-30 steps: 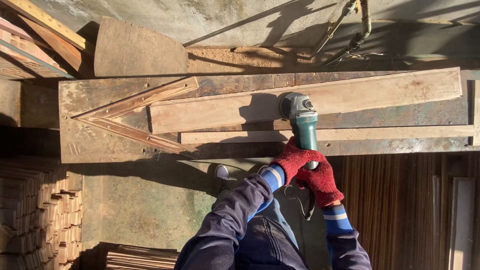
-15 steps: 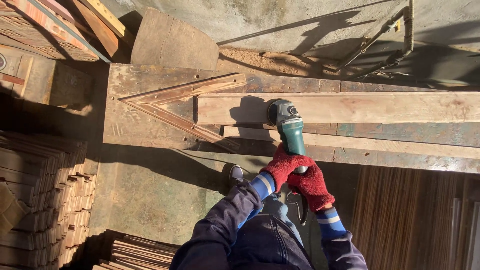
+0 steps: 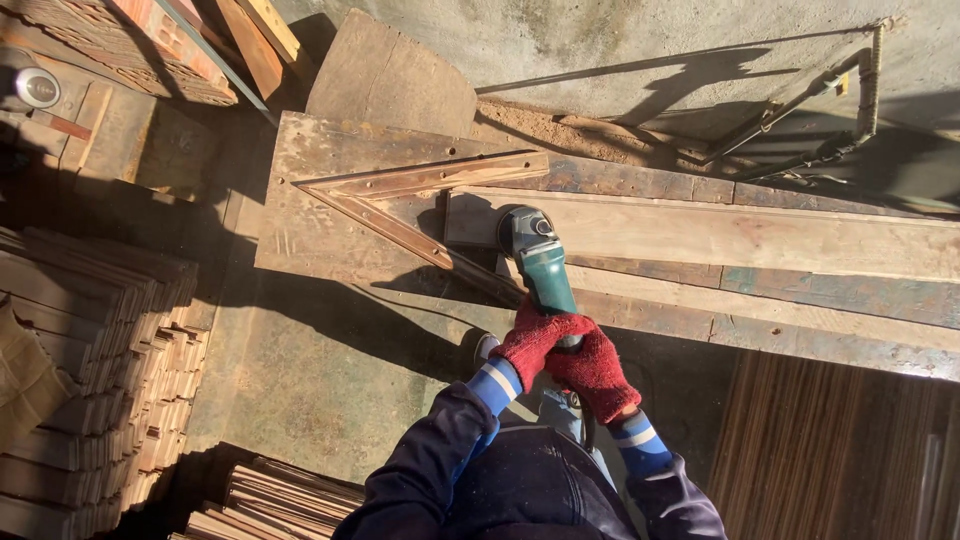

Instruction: Sanding and shaping the surface of a wood plank using a power angle grinder.

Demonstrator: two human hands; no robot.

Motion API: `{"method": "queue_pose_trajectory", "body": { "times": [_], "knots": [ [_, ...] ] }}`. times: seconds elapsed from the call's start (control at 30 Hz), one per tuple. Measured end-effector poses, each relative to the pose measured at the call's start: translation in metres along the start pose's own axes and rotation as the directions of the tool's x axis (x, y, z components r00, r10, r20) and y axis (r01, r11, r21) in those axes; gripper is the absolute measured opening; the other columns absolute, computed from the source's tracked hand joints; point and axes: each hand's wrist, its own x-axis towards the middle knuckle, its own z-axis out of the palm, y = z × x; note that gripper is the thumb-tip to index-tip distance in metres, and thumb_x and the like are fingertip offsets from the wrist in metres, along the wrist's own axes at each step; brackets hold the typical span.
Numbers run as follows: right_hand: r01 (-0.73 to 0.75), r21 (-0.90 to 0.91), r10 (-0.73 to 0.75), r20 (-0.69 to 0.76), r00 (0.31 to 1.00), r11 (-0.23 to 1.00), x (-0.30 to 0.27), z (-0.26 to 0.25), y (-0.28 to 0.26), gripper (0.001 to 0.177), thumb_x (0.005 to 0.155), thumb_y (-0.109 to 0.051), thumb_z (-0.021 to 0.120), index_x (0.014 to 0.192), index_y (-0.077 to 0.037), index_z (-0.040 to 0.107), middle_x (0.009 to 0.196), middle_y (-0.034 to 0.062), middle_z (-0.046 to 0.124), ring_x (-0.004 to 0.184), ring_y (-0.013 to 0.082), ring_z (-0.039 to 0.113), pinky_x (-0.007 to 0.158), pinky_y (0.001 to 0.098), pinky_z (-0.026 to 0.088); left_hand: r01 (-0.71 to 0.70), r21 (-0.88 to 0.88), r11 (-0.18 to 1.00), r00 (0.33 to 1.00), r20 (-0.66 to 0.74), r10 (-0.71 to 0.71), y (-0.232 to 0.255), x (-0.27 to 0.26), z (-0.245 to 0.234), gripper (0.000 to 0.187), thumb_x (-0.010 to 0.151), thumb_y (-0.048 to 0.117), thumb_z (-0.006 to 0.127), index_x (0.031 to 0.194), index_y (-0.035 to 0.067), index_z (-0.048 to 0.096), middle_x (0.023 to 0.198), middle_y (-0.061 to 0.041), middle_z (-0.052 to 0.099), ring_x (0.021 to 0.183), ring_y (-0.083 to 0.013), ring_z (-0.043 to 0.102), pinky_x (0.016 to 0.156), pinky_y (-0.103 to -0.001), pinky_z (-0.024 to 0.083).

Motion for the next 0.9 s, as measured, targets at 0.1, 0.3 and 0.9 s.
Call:
{"method": "queue_pose_trajectory", "body": {
  "times": [0.1,0.3,0.9],
  "knots": [
    [0.055,-0.093,-0.05,0.056,0.997,0.994,-0.005,0.012,-0.011,0.065,0.058,-0.01,0.089,0.12,-0.009,0.069,0.087,0.0295,0.071,0.072,0.0414,0.073,0.061,0.0503,0.062,0.029,-0.003,1.0,1.0,0.0,-0.029,-0.011,0.016,-0.021,0.124,0.049,0.023,0.097,0.156,0.014,0.034,0.15,-0.023,0.047,0.142,-0.0453,0.039,0.112,-0.063,0.034],
    [0.177,-0.166,-0.157,0.125,0.98,0.97,-0.018,0.038,-0.034,0.077,0.057,-0.02,0.093,0.127,-0.004,0.065,0.102,0.0348,0.07,0.098,0.0527,0.07,0.088,0.0603,0.059,-0.056,0.041,0.998,0.988,-0.142,0.061,0.008,-0.006,-0.043,0.112,0.05,0.022,0.09,0.151,0.009,0.044,0.144,-0.025,0.053,0.139,-0.0439,0.046,0.115,-0.056,0.039],
    [0.021,0.147,-0.005,-0.109,0.994,0.989,0.022,-0.081,0.014,0.048,0.06,-0.005,0.08,0.106,-0.006,0.067,0.061,0.0246,0.063,0.043,0.0329,0.065,0.041,0.0391,0.057,-0.074,0.122,0.99,0.997,0.04,0.069,-0.031,0.056,0.091,0.09,0.043,0.023,0.094,0.127,0.02,0.064,0.109,-0.01,0.068,0.105,-0.0289,0.069,0.085,-0.048,0.058]
  ]
}}
